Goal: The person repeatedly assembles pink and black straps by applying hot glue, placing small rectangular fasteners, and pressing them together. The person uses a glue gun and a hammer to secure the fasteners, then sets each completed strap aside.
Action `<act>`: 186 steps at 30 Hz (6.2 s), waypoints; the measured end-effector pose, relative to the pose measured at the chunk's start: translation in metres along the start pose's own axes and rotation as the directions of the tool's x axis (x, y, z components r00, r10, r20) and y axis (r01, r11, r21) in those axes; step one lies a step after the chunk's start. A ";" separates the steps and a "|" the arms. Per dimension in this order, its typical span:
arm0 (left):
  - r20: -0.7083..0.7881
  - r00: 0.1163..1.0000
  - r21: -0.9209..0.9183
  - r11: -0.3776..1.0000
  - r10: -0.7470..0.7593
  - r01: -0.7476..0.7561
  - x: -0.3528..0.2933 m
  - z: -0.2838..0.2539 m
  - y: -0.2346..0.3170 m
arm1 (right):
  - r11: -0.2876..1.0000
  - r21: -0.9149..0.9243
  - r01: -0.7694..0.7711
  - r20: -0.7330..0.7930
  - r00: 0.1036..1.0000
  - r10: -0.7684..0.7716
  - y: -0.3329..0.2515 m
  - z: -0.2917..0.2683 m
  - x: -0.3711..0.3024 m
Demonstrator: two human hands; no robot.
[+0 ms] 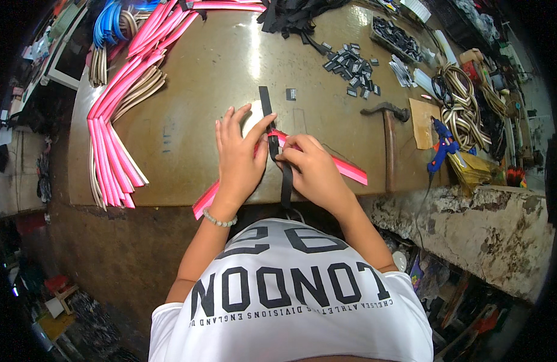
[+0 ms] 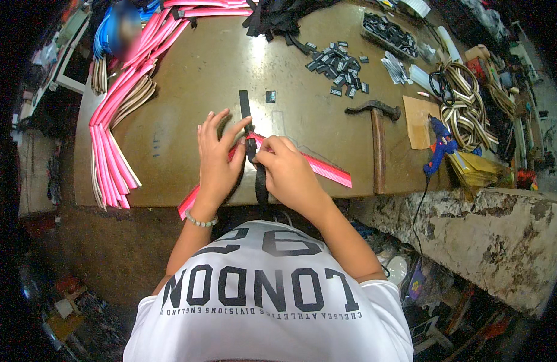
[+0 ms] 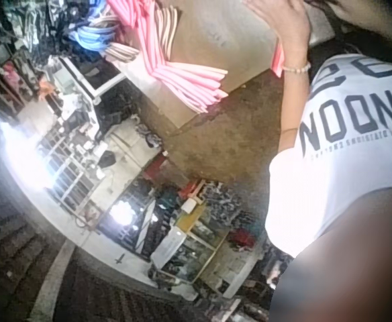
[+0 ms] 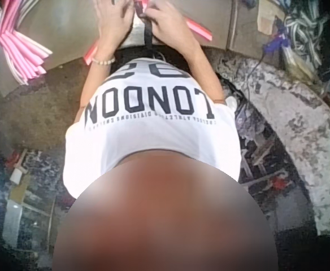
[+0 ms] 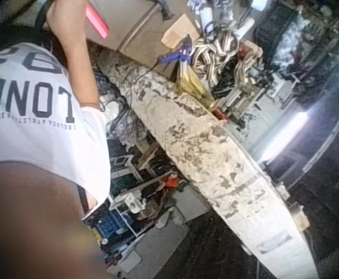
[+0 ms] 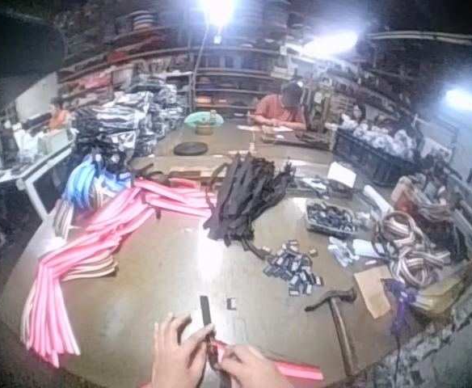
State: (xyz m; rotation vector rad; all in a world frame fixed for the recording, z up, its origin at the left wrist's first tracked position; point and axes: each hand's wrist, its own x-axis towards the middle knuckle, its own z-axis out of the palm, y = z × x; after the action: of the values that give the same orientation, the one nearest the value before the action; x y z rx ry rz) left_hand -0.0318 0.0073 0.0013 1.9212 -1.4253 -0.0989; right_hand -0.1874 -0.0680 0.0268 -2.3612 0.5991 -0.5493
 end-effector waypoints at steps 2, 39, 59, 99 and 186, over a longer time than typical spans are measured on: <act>0.021 0.999 0.031 0.999 0.026 -0.027 0.000 -0.001 -0.001 | 0.999 -0.052 0.002 -0.008 1.000 -0.002 -0.004 0.002 0.000; -0.025 0.998 -0.178 0.982 0.057 -0.060 -0.017 -0.008 -0.001 | 0.968 0.025 -0.251 0.013 0.968 0.250 0.031 -0.071 0.016; 0.013 1.000 -0.179 0.984 0.006 -0.004 -0.016 -0.008 0.006 | 0.849 0.276 -0.451 -0.611 0.600 0.517 0.093 -0.116 -0.056; -0.003 0.994 -0.148 0.983 0.112 -0.111 -0.013 -0.009 0.000 | 0.585 -0.663 -0.467 -0.378 0.883 0.276 0.298 -0.223 0.018; 0.207 0.963 -0.334 0.913 -0.172 0.235 0.015 -0.014 0.017 | 0.748 0.436 -0.500 0.128 0.858 0.498 0.020 -0.013 0.021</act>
State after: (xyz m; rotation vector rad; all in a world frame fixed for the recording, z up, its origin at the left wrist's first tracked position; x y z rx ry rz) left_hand -0.0330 -0.0003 0.0269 1.7801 -1.2096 -0.5977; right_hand -0.1831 -0.0993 0.0276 -1.6586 0.9485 -0.3818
